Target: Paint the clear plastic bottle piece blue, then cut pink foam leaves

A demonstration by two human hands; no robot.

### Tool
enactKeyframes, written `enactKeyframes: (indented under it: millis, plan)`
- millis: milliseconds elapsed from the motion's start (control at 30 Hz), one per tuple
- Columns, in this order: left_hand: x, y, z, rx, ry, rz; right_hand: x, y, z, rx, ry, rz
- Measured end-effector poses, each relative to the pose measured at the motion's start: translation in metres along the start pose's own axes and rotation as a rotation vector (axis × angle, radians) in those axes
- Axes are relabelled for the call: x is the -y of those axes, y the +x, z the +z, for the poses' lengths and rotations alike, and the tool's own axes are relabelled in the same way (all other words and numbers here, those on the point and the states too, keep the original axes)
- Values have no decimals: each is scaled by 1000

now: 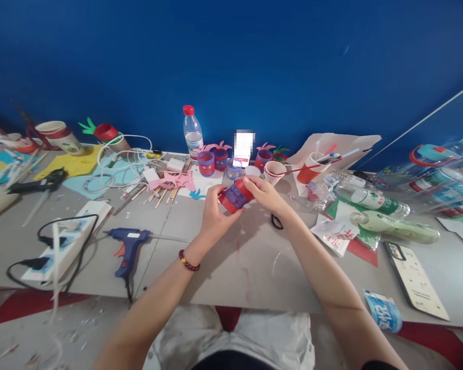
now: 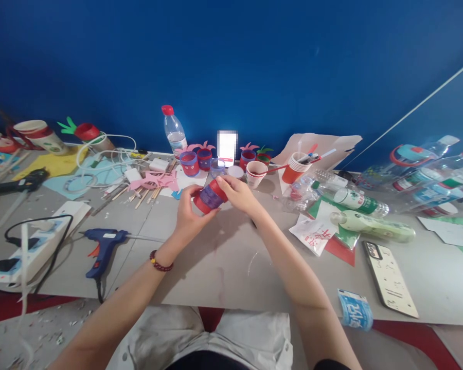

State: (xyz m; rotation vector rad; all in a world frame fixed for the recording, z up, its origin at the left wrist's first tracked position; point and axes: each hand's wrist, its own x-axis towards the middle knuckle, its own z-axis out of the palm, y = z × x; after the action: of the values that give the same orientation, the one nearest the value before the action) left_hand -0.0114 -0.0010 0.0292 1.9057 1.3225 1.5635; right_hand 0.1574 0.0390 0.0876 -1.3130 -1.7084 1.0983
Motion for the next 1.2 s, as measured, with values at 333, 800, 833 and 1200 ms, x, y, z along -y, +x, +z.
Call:
enactKeyframes:
  millis: [333,800,833,1200]
  plan:
    - [3,6,-3,-111,-323,-126,-2,1,-19,185,182,-65]
    - [10,19,-17,109,-1480,-759,8,-2,-30,101,534,-227]
    - [8,20,-19,120,-1506,-758,9,-2,-32,54,625,-212]
    - [4,20,-21,160,-1493,-779,-3,8,-27,-24,900,120]
